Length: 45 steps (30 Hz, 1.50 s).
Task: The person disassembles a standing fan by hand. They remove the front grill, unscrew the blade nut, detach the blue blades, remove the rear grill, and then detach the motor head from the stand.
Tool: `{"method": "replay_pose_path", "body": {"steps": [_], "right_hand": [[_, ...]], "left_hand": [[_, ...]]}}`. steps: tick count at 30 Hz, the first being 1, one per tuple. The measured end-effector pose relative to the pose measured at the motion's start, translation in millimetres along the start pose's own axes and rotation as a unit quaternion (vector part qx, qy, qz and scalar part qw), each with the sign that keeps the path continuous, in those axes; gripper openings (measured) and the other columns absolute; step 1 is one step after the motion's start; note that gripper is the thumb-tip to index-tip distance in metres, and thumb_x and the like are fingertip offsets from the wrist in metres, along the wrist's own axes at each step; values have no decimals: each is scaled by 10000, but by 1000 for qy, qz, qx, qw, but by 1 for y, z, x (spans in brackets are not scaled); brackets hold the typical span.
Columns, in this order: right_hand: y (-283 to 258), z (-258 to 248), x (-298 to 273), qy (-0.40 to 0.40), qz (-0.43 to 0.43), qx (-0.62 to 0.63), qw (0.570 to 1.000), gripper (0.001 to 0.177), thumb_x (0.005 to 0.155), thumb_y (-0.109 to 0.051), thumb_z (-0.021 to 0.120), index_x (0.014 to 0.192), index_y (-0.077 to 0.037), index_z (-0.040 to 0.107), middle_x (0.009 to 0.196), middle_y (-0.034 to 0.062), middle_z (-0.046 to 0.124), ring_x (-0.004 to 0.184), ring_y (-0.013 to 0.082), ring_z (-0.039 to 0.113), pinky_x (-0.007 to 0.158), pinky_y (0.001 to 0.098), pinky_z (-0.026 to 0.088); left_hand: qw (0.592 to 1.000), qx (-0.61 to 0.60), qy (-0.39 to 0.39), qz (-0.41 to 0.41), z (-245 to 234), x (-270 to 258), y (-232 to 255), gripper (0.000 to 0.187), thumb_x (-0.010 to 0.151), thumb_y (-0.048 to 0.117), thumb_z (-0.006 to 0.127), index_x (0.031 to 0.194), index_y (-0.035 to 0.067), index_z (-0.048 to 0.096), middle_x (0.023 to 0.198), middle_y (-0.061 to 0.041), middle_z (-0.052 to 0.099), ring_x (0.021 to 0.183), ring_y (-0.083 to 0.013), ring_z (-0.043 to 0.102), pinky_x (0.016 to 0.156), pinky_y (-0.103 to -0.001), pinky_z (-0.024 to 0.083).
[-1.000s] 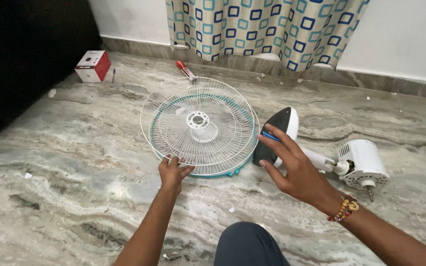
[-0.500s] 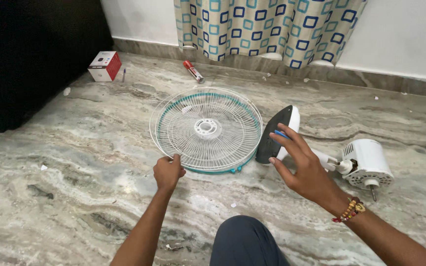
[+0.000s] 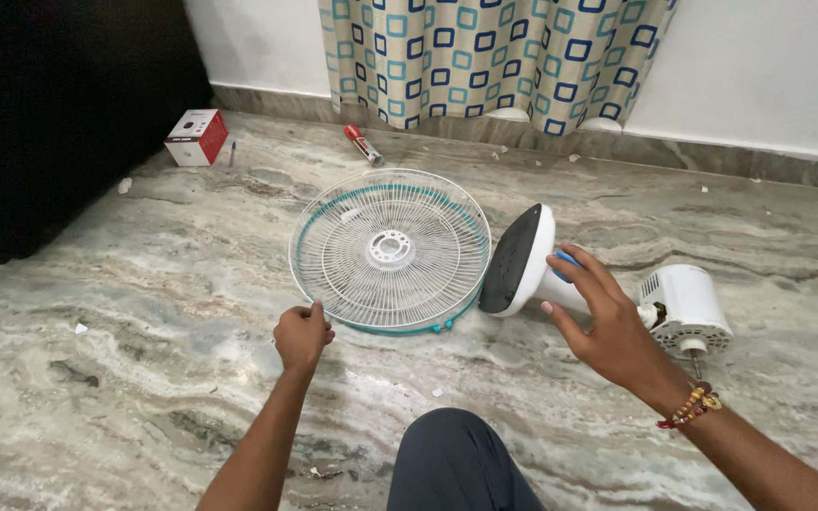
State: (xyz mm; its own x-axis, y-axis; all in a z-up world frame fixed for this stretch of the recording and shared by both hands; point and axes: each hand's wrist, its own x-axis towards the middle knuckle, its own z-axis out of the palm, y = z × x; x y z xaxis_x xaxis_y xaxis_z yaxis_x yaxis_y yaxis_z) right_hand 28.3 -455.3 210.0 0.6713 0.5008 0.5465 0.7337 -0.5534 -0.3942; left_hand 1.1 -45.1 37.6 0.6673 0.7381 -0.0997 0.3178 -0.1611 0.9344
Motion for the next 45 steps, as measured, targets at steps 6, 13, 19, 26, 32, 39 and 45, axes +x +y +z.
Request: {"method": "replay_pose_path", "body": {"steps": [6, 13, 19, 26, 32, 39, 45], "right_hand": [[13, -7, -13, 8, 24, -4, 1000, 559, 878, -167, 722, 1398, -50, 555, 1514, 203, 496, 1361, 398, 523, 1049, 480, 477], [24, -20, -35, 36, 19, -14, 999, 561, 880, -172, 725, 1406, -64, 560, 1488, 196, 530, 1345, 381, 546, 1042, 467, 486], [31, -35, -54, 38, 60, -2, 997, 560, 882, -175, 707, 1411, -74, 555, 1519, 181, 518, 1367, 360, 538, 1039, 455, 493], [46, -52, -74, 46, 91, -27, 994, 556, 893, -177, 696, 1421, -78, 553, 1574, 152, 476, 1411, 358, 490, 1081, 475, 464], [77, -70, -102, 85, 109, -36, 990, 433, 967, -105, 615, 1400, -113, 593, 1567, 152, 501, 1350, 343, 568, 1036, 432, 518], [147, -91, -173, 150, 224, -41, 962, 372, 1025, -52, 548, 1387, -91, 622, 1545, 162, 540, 1242, 262, 671, 854, 340, 572], [190, -103, -251, 236, 276, -89, 927, 315, 1040, -61, 585, 1340, -87, 678, 1458, 158, 632, 1199, 232, 674, 853, 325, 574]], "left_hand": [[994, 10, 73, 86, 4, -11, 26, 308, 963, 289, 655, 1034, -6, 710, 729, -106, 752, 575, -204, 735, 628, -358, 572], [966, -20, 56, 251, 35, -43, 86, 316, 972, 268, 678, 1165, 18, 683, 945, -143, 767, 798, -221, 741, 712, -358, 564], [950, -110, -54, 288, 72, -98, 145, 351, 971, 240, 670, 1247, 26, 636, 1009, -120, 745, 850, -206, 750, 683, -329, 590], [923, -169, -106, 328, 121, -158, 198, 356, 981, 230, 669, 1272, 30, 626, 1037, -119, 741, 899, -197, 737, 744, -333, 595], [893, -223, -137, 365, 166, -187, 219, 348, 996, 204, 677, 1286, 19, 621, 1080, -128, 741, 990, -217, 743, 874, -347, 606], [870, -217, -224, 381, 227, -210, 205, 420, 980, 191, 699, 1340, 15, 576, 1318, -178, 679, 1243, -272, 670, 1012, -391, 561], [872, -186, -299, 339, 264, -212, 172, 469, 970, 198, 694, 1378, 24, 542, 1412, -166, 625, 1308, -296, 619, 1026, -419, 547]]}}
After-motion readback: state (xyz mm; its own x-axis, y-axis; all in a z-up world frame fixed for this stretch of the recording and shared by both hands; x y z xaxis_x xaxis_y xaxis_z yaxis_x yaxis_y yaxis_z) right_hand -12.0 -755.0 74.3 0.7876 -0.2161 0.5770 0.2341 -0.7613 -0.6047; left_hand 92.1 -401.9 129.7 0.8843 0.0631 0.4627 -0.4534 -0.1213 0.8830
